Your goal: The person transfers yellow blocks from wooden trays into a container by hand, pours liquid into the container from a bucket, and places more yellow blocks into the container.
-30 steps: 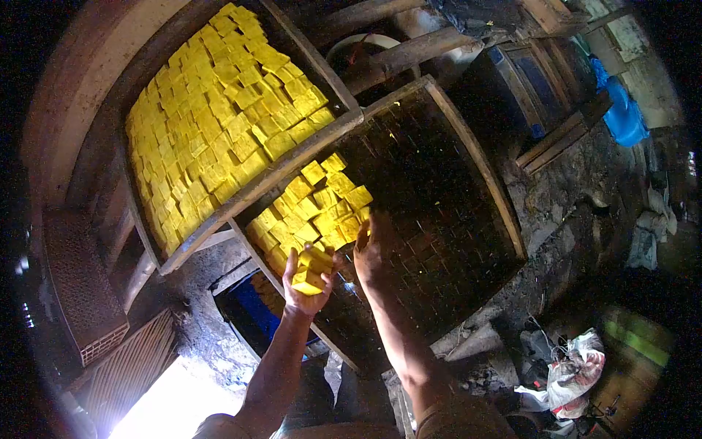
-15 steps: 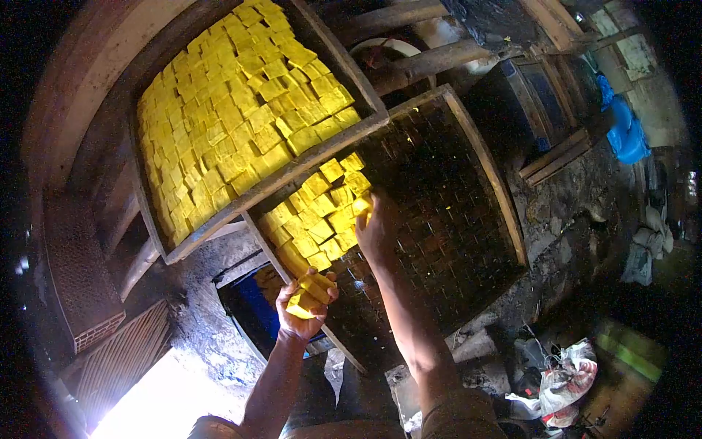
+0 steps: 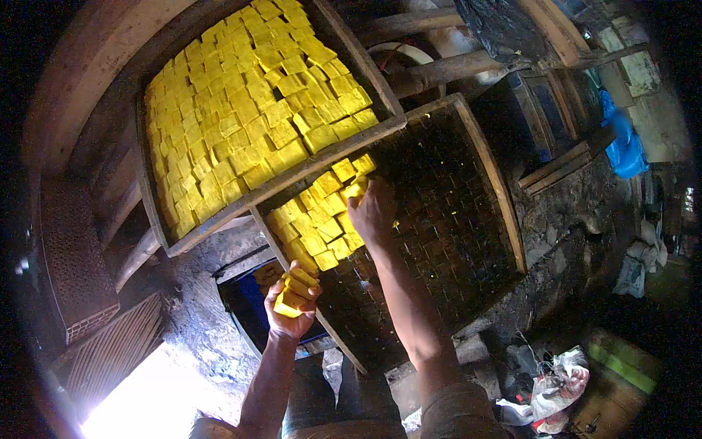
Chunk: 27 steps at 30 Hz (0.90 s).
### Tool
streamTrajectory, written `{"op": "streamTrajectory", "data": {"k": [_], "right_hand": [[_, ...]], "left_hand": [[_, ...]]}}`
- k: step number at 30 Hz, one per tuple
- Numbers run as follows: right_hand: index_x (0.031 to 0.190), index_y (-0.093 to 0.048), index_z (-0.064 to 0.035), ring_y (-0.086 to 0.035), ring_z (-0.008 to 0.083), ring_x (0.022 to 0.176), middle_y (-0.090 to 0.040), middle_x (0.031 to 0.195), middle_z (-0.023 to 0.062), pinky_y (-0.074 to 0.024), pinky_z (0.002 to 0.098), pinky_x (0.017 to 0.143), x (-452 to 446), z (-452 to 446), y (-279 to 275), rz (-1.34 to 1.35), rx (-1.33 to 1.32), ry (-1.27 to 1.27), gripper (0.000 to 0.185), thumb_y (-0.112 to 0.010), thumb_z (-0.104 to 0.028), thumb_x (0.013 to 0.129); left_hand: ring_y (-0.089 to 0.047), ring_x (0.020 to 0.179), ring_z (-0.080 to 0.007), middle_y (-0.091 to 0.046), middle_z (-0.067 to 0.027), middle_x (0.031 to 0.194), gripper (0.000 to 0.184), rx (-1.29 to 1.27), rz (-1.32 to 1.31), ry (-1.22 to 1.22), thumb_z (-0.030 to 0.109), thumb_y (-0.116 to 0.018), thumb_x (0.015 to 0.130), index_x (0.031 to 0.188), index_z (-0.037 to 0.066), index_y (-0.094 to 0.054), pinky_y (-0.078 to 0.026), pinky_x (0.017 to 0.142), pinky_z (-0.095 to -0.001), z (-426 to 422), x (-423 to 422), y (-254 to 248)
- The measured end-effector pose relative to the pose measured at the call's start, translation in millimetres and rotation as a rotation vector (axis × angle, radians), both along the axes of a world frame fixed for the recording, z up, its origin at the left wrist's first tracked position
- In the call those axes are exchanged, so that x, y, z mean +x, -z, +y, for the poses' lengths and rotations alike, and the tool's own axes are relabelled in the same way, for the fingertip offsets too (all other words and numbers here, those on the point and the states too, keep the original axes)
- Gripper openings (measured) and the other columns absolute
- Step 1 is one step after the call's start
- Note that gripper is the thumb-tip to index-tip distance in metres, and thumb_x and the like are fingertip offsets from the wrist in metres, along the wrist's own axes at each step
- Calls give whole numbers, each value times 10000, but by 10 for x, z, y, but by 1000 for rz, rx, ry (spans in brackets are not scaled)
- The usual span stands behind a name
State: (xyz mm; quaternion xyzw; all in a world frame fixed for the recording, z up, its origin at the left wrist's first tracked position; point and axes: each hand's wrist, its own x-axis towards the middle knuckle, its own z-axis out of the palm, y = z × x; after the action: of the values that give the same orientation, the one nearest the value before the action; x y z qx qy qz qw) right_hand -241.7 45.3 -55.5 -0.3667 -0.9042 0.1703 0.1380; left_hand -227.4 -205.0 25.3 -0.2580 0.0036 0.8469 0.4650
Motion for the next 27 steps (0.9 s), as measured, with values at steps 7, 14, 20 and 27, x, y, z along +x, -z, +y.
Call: {"op": "streamTrajectory", "data": {"k": [7, 14, 20, 27], "right_hand": [[1093, -520, -32, -567, 185, 891, -595, 983, 89, -473, 335, 780, -54, 333, -68, 662, -1076, 153, 356, -616, -112, 760], [1357, -425, -13, -479, 411, 1214, -481, 1305, 284, -426, 471, 999, -526, 434, 171, -8, 3, 81, 576, -592, -117, 816], [1312, -460, -66, -520, 404, 1087, -520, 1183, 264, -443, 459, 932, -475, 201, -240, 162, -176, -143, 571, -672, -164, 791], [1017, -586, -79, -591, 196, 819, -588, 907, 72, -518, 323, 713, 110, 145, -613, 418, -890, -381, 376, -703, -128, 663]], "left_hand": [[-570, 931, -338, -548, -192, 1177, 421, -32, 60, -9, 284, -613, 858, 1247, 155, -520, -564, 595, -323, -83, -103, -74], [-590, 992, -343, -594, -173, 1185, 546, 4, 34, -52, 361, -620, 867, 1350, 143, -491, -539, 747, -426, 17, -118, 69], [-311, 1409, -332, -543, -72, 1358, 505, -58, 116, -127, 482, -593, 850, 1212, 131, -630, -342, 1061, -560, 329, -287, 200], [-342, 1384, -345, -467, -102, 1444, 598, 29, 114, -156, 528, -517, 840, 1297, 145, -565, -198, 1143, -547, 654, -387, 290]]}}
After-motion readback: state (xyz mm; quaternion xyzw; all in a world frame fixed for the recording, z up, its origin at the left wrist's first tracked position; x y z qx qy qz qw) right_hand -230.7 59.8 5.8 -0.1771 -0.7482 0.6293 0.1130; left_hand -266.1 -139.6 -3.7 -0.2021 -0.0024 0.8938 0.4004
